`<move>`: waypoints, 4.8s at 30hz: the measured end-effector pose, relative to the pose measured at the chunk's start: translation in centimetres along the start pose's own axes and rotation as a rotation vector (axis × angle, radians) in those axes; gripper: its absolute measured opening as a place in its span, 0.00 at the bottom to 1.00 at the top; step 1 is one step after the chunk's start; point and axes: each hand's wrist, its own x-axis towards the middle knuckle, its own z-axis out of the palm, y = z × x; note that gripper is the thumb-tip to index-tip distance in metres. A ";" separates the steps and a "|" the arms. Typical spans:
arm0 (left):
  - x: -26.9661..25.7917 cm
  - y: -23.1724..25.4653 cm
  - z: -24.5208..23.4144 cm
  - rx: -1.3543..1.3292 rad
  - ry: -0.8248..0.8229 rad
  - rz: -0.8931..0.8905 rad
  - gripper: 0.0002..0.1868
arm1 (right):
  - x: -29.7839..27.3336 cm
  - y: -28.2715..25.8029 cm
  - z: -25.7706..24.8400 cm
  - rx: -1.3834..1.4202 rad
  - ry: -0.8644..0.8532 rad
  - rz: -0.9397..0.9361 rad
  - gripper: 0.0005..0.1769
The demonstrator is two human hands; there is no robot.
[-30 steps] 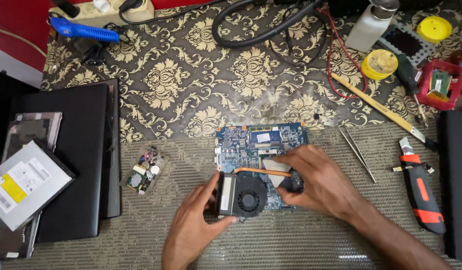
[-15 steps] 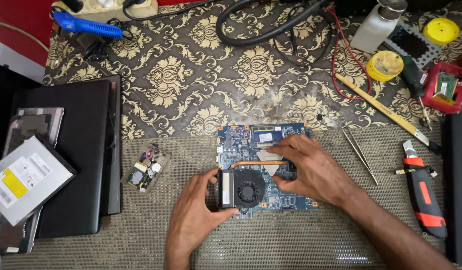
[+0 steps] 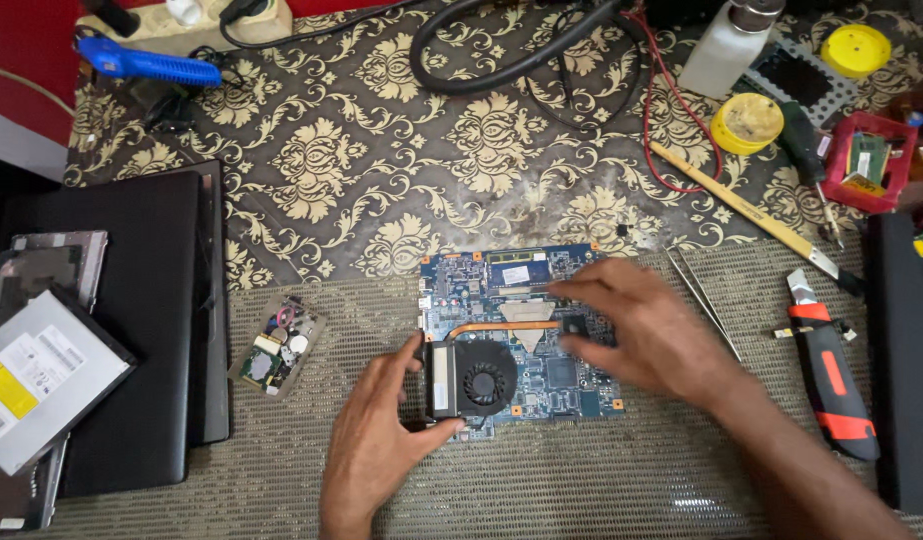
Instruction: The person uses a screwdriver to tighten screws on a laptop motherboard placed on a patterned table. They then use their fingers to adjust a black cooling fan attached to the board.
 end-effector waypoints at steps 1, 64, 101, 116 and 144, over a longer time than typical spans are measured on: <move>0.1 -0.4 0.0 0.000 -0.003 0.004 0.59 | -0.7 0.2 -0.7 -0.003 0.000 0.004 0.32; 2.2 -1.5 -0.2 0.008 -0.012 0.375 0.58 | -2.3 -0.3 -0.1 0.920 0.603 0.319 0.76; 2.1 -1.6 -0.2 0.009 -0.004 0.398 0.57 | -1.0 -2.4 3.0 0.748 0.461 0.084 0.64; 1.9 -2.2 -0.4 -0.174 0.073 0.564 0.51 | -0.9 -2.0 4.9 0.568 0.516 -0.166 0.51; 2.6 -2.4 0.5 -0.001 0.031 0.418 0.54 | 2.7 -2.3 -6.0 0.157 0.267 -0.409 0.28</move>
